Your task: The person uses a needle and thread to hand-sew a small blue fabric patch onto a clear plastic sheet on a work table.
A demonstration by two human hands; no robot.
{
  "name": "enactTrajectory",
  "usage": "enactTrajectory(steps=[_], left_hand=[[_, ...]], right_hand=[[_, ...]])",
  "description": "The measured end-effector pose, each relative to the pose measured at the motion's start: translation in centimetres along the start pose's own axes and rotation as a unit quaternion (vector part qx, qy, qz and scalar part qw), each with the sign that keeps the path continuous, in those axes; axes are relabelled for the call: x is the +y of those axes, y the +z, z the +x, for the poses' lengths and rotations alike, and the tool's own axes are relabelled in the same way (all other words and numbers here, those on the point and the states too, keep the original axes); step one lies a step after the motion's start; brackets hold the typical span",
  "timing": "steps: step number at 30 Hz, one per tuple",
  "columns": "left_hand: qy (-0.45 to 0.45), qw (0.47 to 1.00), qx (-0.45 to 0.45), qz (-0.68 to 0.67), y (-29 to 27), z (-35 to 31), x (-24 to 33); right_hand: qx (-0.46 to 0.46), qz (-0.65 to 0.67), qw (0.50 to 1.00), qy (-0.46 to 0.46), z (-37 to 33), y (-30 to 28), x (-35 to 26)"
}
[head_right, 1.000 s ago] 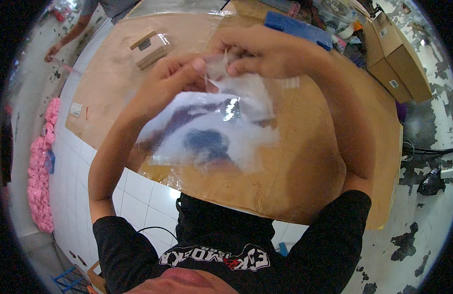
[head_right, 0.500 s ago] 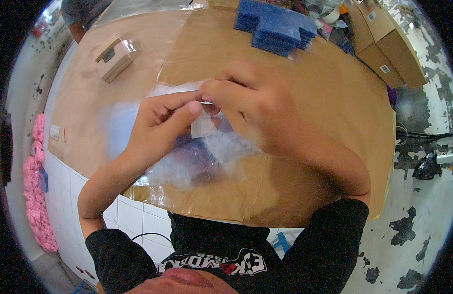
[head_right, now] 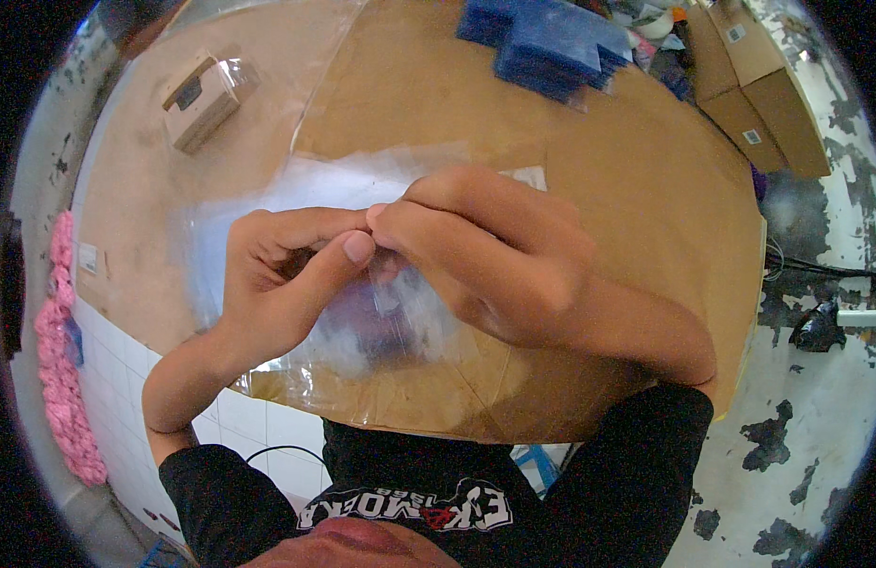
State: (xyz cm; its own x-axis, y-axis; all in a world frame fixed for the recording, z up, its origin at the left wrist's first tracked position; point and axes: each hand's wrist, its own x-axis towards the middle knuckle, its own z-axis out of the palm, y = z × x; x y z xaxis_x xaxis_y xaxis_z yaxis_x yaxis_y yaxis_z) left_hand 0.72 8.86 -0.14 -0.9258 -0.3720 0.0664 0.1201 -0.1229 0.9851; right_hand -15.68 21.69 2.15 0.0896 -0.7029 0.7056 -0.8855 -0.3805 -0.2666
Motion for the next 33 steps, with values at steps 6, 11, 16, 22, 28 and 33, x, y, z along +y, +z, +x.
enactTrajectory(steps=[6, 11, 16, 22, 28, 33], left_hand=[[0.005, 1.0, 0.007, 0.023, -0.2, -0.2, 0.0], [0.052, 0.998, 0.025, 0.017, 0.2, -0.3, -0.3], [0.026, 0.998, 0.006, 0.054, 0.0, -0.5, 0.3], [0.026, 0.997, -0.002, 0.069, 0.2, -1.1, 0.3], [0.012, 0.998, -0.002, 0.06, 0.1, -1.0, 0.3], [0.026, 0.999, 0.008, 0.037, 0.4, -0.9, 0.2]], right_hand=[[-0.02, 0.007, 1.0, -0.023, -0.5, -0.2, 0.4], [-0.05, 0.017, 0.998, -0.037, -0.7, -0.8, 0.2], [-0.08, 0.009, 0.995, -0.05, -0.4, -1.3, 0.1], [-0.025, -0.042, 0.993, -0.106, -1.6, -0.3, 0.2], [-0.02, -0.006, 0.998, -0.053, -1.2, -0.3, 0.0], [0.015, 0.003, 1.0, -0.027, -1.1, 0.4, 0.0]])
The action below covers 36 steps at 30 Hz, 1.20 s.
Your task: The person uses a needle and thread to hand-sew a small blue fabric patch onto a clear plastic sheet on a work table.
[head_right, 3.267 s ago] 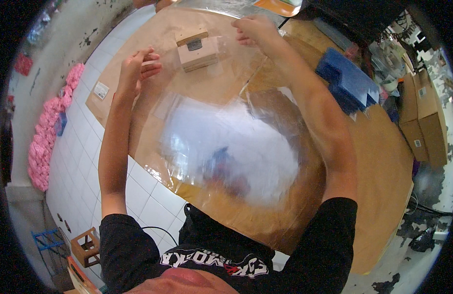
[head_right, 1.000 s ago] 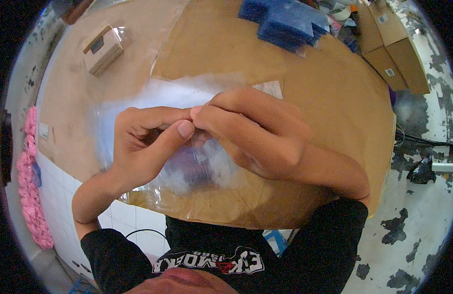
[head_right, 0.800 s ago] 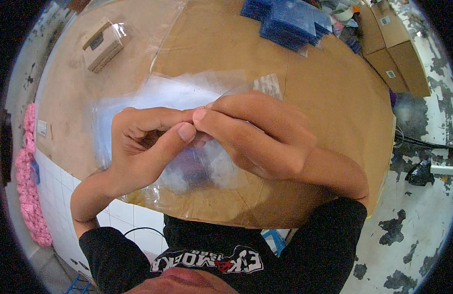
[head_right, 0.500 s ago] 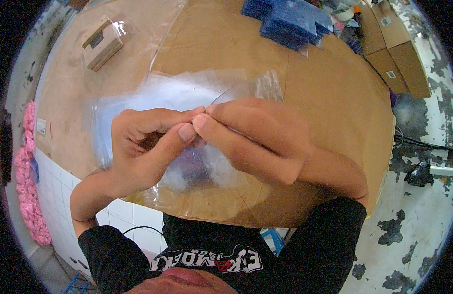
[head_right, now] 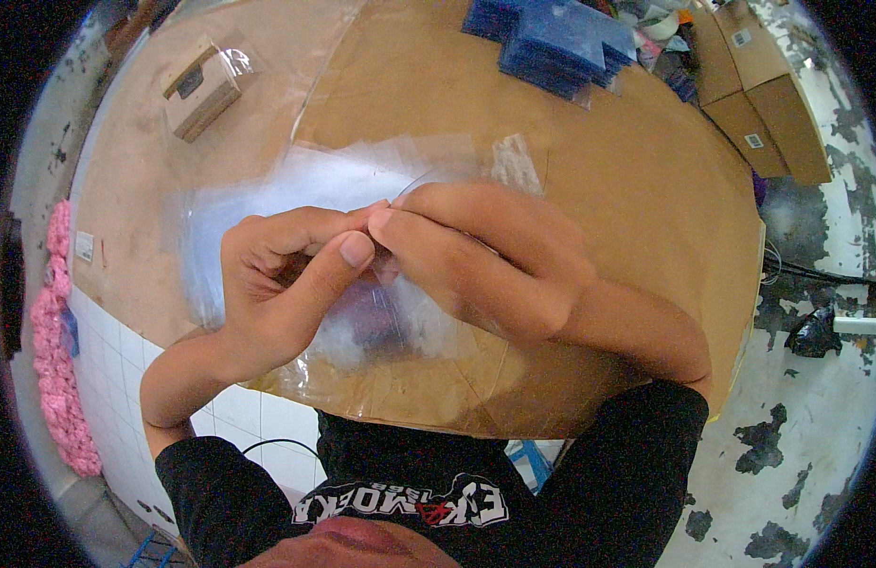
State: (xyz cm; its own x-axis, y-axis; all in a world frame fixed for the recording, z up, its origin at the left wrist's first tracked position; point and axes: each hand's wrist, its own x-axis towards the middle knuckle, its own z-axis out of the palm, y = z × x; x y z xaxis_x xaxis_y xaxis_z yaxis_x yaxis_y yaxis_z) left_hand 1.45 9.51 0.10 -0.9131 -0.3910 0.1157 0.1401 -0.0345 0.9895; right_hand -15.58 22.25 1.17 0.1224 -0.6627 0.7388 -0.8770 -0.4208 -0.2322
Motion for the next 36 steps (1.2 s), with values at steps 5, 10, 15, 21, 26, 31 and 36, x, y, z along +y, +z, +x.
enactTrajectory(steps=[5, 10, 15, 21, 26, 31, 36], left_hand=[[0.008, 1.0, 0.009, 0.019, 0.1, 0.0, 0.1], [-0.008, 0.999, 0.006, 0.049, -0.1, 0.1, 0.3], [0.012, 0.998, 0.023, 0.058, -0.1, 0.4, 0.0], [0.053, 0.996, 0.041, 0.052, 0.0, 0.4, -0.9], [0.028, 0.995, 0.038, 0.087, 0.0, 0.1, -0.4], [0.03, 0.995, 0.025, 0.092, -0.2, 0.2, 0.3], [0.069, 0.994, 0.054, 0.057, 0.2, 0.3, -0.6]], right_hand=[[0.024, -0.001, 1.0, 0.0, 0.1, 0.5, 0.0], [0.04, 0.016, 0.999, 0.026, 0.5, 1.0, 0.1], [0.041, 0.023, 0.998, 0.048, 0.4, 1.2, 0.3], [0.027, 0.021, 0.998, 0.051, 0.6, 1.0, 0.2], [0.01, 0.012, 1.0, 0.025, 0.8, 0.6, 0.0], [0.025, 0.04, 0.997, 0.055, 0.5, 0.8, -0.1], [0.056, 0.036, 0.996, 0.06, 0.8, 1.1, -0.1]])
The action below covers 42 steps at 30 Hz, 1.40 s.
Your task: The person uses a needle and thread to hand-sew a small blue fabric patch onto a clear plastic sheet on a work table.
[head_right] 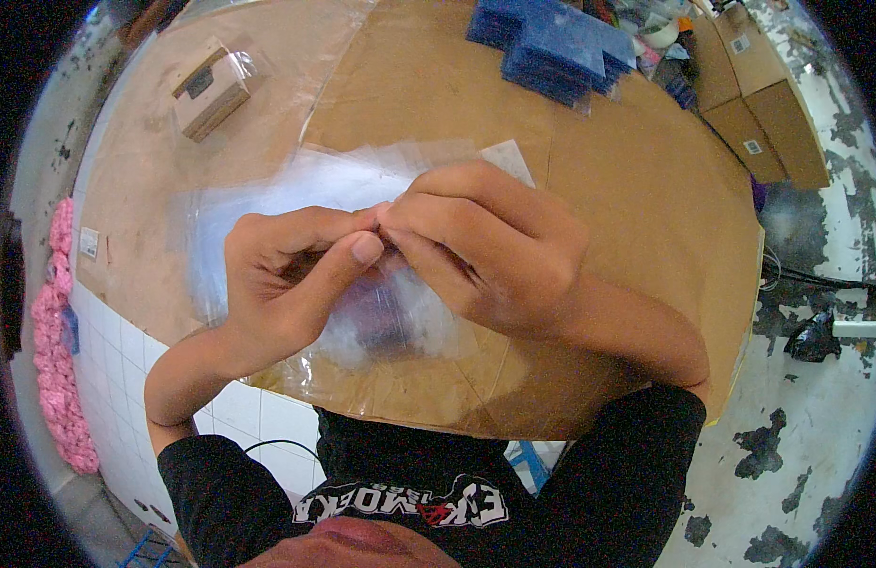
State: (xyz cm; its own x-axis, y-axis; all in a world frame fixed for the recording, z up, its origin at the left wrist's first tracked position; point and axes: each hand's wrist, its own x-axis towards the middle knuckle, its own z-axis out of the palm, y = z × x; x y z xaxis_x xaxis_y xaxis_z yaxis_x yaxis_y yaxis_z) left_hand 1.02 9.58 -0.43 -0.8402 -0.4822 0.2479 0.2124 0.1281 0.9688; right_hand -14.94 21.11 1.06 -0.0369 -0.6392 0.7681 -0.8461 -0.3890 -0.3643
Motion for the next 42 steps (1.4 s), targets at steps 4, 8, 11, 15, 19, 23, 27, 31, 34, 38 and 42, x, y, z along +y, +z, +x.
enactTrajectory(steps=[4, 8, 11, 15, 19, 23, 27, 31, 34, 38, 42], left_hand=[[0.0, 1.0, -0.002, 0.01, 0.0, 0.1, -0.1], [0.006, 1.0, 0.001, 0.006, 0.0, -0.1, -0.4], [0.005, 1.0, -0.004, 0.015, -0.1, 0.0, -0.2], [-0.033, 0.998, -0.041, 0.036, -0.4, -0.1, 0.7], [-0.038, 0.998, -0.043, 0.034, -0.5, -0.2, 0.9], [-0.032, 0.998, -0.044, 0.018, -0.4, -0.2, 0.7], [-0.043, 0.998, -0.047, 0.019, -0.4, -0.2, 0.6], [-0.049, 0.998, -0.042, 0.016, -0.3, -0.3, 0.8], [-0.056, 0.997, -0.04, 0.016, -0.3, -0.3, 0.8], [-0.058, 0.997, -0.045, 0.024, -0.3, -0.3, 1.1], [-0.043, 0.998, -0.04, 0.015, -0.2, -0.3, 1.0]], right_hand=[[-0.002, -0.017, 1.0, -0.013, -0.1, -0.1, 0.1], [0.0, -0.019, 1.0, -0.021, -0.2, 0.0, 0.2], [-0.002, -0.017, 1.0, -0.026, -0.2, 0.0, 0.1], [-0.016, -0.024, 0.999, -0.037, -0.1, -0.4, 0.0], [-0.02, -0.03, 0.998, -0.051, 0.1, -0.4, -0.2], [-0.026, -0.052, 0.997, -0.058, -0.2, -0.5, -0.2], [-0.033, -0.049, 0.997, -0.058, -0.3, -0.6, -0.2], [-0.068, -0.06, 0.993, -0.077, -0.3, -1.2, -0.3], [-0.093, -0.08, 0.988, -0.095, -0.4, -1.4, -0.3], [-0.093, -0.089, 0.986, -0.107, -0.4, -1.5, -0.4], [-0.091, -0.074, 0.987, -0.108, -0.5, -1.5, -0.1]])
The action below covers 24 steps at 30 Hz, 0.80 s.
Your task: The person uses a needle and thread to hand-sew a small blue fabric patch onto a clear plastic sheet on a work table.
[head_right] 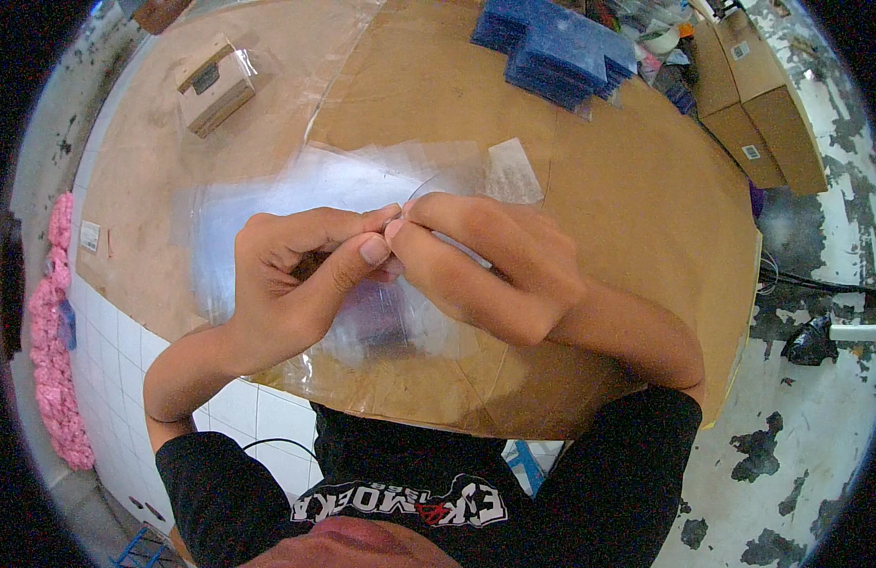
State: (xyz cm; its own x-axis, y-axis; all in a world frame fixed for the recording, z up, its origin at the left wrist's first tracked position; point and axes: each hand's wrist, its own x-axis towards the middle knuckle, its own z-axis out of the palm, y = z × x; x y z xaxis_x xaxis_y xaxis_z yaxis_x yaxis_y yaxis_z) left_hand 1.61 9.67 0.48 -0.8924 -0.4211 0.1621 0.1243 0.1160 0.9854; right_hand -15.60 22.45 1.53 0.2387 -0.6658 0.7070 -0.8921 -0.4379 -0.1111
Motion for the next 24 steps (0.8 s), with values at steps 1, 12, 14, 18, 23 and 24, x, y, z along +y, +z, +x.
enactTrajectory(steps=[1, 12, 14, 18, 23, 24], left_hand=[[-0.004, 1.0, 0.0, -0.004, 0.0, 0.0, 0.1], [-0.009, 1.0, 0.0, -0.025, 0.1, 0.1, -0.2], [-0.007, 1.0, 0.001, -0.028, 0.1, 0.0, -0.3], [-0.017, 0.999, 0.0, -0.029, 0.0, -0.1, -0.1], [0.015, 0.998, 0.035, -0.057, 0.4, 0.0, -0.8], [0.007, 0.998, 0.024, -0.05, 0.4, 0.0, -0.7]], right_hand=[[0.003, 0.009, 1.0, 0.004, 0.0, 0.0, 0.1], [0.055, 0.005, 0.998, 0.038, 0.3, 0.7, -0.2], [0.037, 0.004, 0.999, 0.04, 0.5, 0.3, -0.4], [0.008, 0.006, 1.0, 0.024, 0.4, -0.1, -0.3], [0.004, -0.016, 1.0, -0.006, -0.2, 0.0, 0.0], [0.006, -0.018, 1.0, -0.006, -0.3, 0.1, 0.0]])
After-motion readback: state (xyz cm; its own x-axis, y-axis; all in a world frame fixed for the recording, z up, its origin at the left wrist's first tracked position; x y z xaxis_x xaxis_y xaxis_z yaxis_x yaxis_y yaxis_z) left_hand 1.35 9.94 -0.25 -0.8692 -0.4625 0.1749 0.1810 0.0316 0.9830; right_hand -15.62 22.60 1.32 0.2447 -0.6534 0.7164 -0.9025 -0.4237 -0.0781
